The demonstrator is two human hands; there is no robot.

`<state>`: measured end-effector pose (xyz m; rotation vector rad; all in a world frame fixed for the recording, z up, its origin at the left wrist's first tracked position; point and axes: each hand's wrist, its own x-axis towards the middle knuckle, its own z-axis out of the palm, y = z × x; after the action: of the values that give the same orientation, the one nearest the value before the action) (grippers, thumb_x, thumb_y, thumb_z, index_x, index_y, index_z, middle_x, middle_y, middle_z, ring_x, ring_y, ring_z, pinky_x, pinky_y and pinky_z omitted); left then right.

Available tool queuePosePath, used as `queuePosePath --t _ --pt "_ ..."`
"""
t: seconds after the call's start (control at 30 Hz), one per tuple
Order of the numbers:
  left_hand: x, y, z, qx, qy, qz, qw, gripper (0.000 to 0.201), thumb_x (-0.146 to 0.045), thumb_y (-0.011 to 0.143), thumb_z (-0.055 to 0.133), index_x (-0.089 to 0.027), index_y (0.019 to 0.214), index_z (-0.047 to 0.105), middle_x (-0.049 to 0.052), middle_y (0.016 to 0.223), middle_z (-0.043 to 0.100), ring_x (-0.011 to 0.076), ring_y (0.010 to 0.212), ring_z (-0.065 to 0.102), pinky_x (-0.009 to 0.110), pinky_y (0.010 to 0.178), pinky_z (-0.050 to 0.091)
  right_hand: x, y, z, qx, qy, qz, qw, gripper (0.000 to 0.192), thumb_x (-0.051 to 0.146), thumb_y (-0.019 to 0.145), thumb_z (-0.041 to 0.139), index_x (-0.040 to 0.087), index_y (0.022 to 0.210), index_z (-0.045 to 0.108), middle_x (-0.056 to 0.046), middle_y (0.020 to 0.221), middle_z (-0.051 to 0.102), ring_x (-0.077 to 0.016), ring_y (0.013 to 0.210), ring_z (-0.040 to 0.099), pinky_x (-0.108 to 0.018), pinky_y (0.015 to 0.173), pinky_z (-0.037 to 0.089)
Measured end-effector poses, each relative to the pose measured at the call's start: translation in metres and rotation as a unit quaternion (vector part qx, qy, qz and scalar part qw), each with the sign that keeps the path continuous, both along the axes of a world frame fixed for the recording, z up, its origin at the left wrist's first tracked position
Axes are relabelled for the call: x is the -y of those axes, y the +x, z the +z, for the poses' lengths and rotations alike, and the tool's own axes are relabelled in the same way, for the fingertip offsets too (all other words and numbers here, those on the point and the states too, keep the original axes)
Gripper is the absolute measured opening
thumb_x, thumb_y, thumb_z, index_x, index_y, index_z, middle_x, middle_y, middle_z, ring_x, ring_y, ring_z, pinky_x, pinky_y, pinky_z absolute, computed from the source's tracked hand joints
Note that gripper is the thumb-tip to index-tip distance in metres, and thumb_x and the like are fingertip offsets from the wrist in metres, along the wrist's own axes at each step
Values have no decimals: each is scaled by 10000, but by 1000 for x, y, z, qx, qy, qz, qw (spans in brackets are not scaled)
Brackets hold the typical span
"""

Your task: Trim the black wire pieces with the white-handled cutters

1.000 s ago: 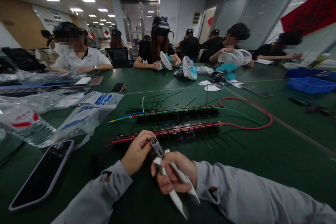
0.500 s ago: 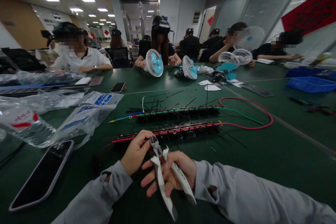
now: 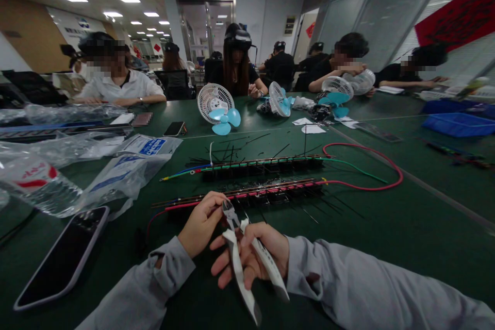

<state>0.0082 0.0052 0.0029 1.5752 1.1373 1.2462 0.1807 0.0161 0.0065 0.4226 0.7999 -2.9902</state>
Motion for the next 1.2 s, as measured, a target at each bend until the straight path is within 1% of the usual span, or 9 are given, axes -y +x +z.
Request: queuePosePath --t 0.13,0.23,0.33,0.43,0.57,0.7,0.9,1.07,1.2 --pt "1 0 1 8 -14 -6 1000 205 -300 870 469 -155 789 588 59 985 497 133 735 544 255 613 494 -1 1 -1 -3 0 2 1000 546 232 671 364 80 1189 443 -147 965 637 -221 866 634 -223 535 488" --pt "1 0 0 28 -29 -19 999 198 -303 868 476 -150 804 584 57 998 479 105 651 532 255 591 494 -1 2 -3 -2 3 4 1000 519 231 690 356 71 1174 448 -128 867 648 -200 770 643 -203 455 467" --pt "0 -1 -2 39 -35 -26 998 191 -299 868 481 -149 805 580 56 1000 468 99 635 533 257 588 494 -1 3 -3 -2 8 -7 1000 493 245 694 370 73 1147 456 -101 767 631 -192 677 628 -199 378 437" --pt "0 -1 -3 41 -35 -27 998 194 -303 867 483 -148 799 579 58 1003 468 100 642 535 255 587 494 0 3 0 7 9 -17 1000 482 256 676 393 71 1115 467 -67 664 571 -181 600 587 -185 298 372" --pt "0 -2 -3 41 -34 -30 998 188 -297 867 486 -147 799 576 61 1013 470 97 639 535 255 587 493 0 3 5 21 -4 -12 1000 448 257 666 402 87 1072 486 -34 615 483 -157 540 528 -154 227 257" --pt "1 -2 -3 44 -36 -31 998 194 -308 868 484 -149 801 572 62 1013 471 100 636 539 258 585 496 1 3 8 30 -8 -7 999 412 247 657 400 108 1034 495 -16 597 423 -139 500 476 -139 211 180" --pt "1 -2 -2 49 -36 -35 998 168 -301 862 495 -158 826 576 57 1004 467 102 641 536 258 584 503 2 3 13 52 -13 -7 999 379 233 647 402 119 996 496 -10 604 385 -128 484 443 -137 220 160" --pt "1 -2 -2 44 -24 -29 998 174 -296 863 490 -157 815 583 58 984 469 115 680 529 247 576 500 3 3 12 48 -14 0 999 387 238 656 404 120 1013 495 -12 606 408 -123 477 446 -133 219 167" --pt "1 -1 -3 42 -27 -23 998 172 -294 869 476 -160 826 574 54 1002 464 107 660 532 254 579 495 1 4 5 19 -8 -1 1000 424 253 665 403 98 1049 493 -28 598 464 -137 492 485 -133 218 172"
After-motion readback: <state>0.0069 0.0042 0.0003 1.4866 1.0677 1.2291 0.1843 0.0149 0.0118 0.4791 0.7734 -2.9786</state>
